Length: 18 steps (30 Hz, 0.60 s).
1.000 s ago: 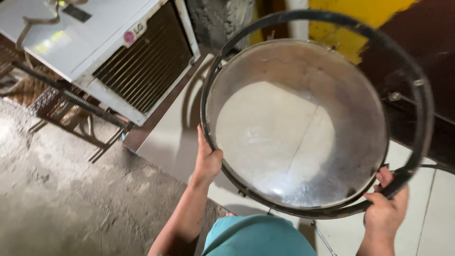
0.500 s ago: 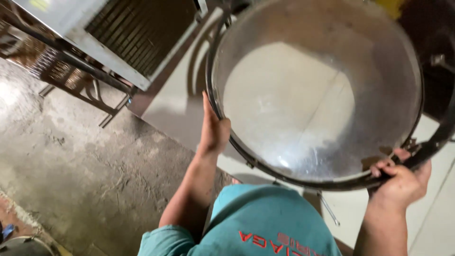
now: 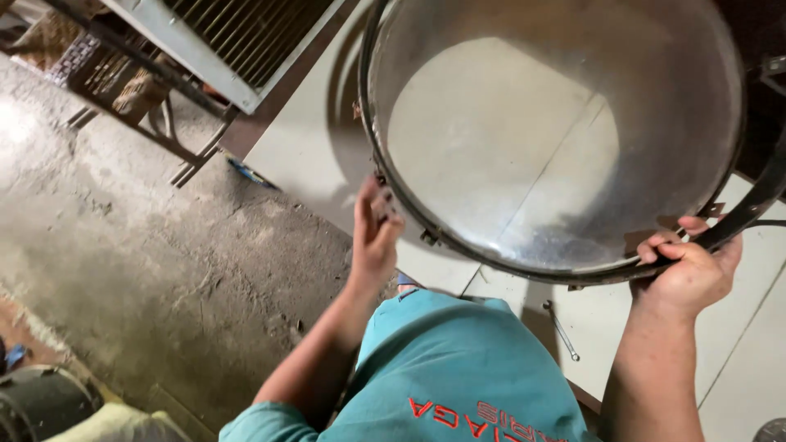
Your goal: Disassembling a drum by loosening tension rods with a wrench and removing the hoop and head.
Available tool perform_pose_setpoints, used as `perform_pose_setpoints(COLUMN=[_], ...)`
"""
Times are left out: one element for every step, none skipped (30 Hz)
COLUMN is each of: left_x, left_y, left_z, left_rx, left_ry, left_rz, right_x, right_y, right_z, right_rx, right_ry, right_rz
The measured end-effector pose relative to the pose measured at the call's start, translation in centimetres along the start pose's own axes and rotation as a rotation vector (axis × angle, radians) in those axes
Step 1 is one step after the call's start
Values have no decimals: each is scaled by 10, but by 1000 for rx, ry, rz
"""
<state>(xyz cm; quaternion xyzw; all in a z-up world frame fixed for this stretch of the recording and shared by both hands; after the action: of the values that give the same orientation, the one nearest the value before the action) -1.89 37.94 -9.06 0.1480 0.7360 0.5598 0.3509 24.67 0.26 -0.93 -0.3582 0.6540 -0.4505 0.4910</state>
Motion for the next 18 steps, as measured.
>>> perform_pose_setpoints(left_x=[-1,-3,-6,-17,-27,-38,-39,-39,-36,-35,-36,-38,-33,-37,-42,-39,-43,-47], left_y=[1,3,5,16,15,14,15,17,18,13,15,17,12,11,9,6,7,9], left_z=[-13,-26,-37,-45,-50,-57,-58,-59,-59,-61,-63,-65,-62,-58,-57,-58,-57,-55], left_rx=[0,-9,-19,-21,86,194,195,187,178,178,115,52,52,-25,-97,-93,-149,-205], left_ry=[12,51,93,108,91,75,91,131,174,193,202,211,229,194,155,169,137,103], left_rz=[2,220,437,437,456,473,469,500,531,528,540,552,551,659,766,765,769,774], right_x=[-1,1,0,-1,-2,-3,0,6,9,9,10,10,9,5,4,11,10,9], right_y=[0,-2,-3,-5,-6,-7,-3,0,6,6,6,6,4,4,4,9,14,18], right_z=[-1,-2,-1,-3,-5,-7,-1,5,12,13,14,15,15,15,15,21,28,35], right_rx=[-8,-9,-9,-15,-21,-27,-33,-34,-37,-45,-66,-87,-94,-126,-156,-162,-160,-158], right_ry=[-9,3,10,-3,-4,-5,-20,-4,10,-8,-6,-5,-21,-67,-110,-123,-190,-257], right_rz=[-3,-16,-27,-28,-21,-15,-20,2,25,22,-5,-33,-35,-68,-104,-109,-99,-88])
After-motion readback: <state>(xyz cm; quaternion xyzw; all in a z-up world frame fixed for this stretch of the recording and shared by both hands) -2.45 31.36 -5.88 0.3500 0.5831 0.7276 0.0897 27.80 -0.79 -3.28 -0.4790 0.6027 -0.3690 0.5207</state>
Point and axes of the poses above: each hand's wrist, its own z-axis towards the middle knuckle, its own x-axis out of the back of the hand, y = z × x, the point moved 10 cm from there along z, towards the middle knuckle, and after that the axes turned 8 degrees about x, right-handed, at the moved point
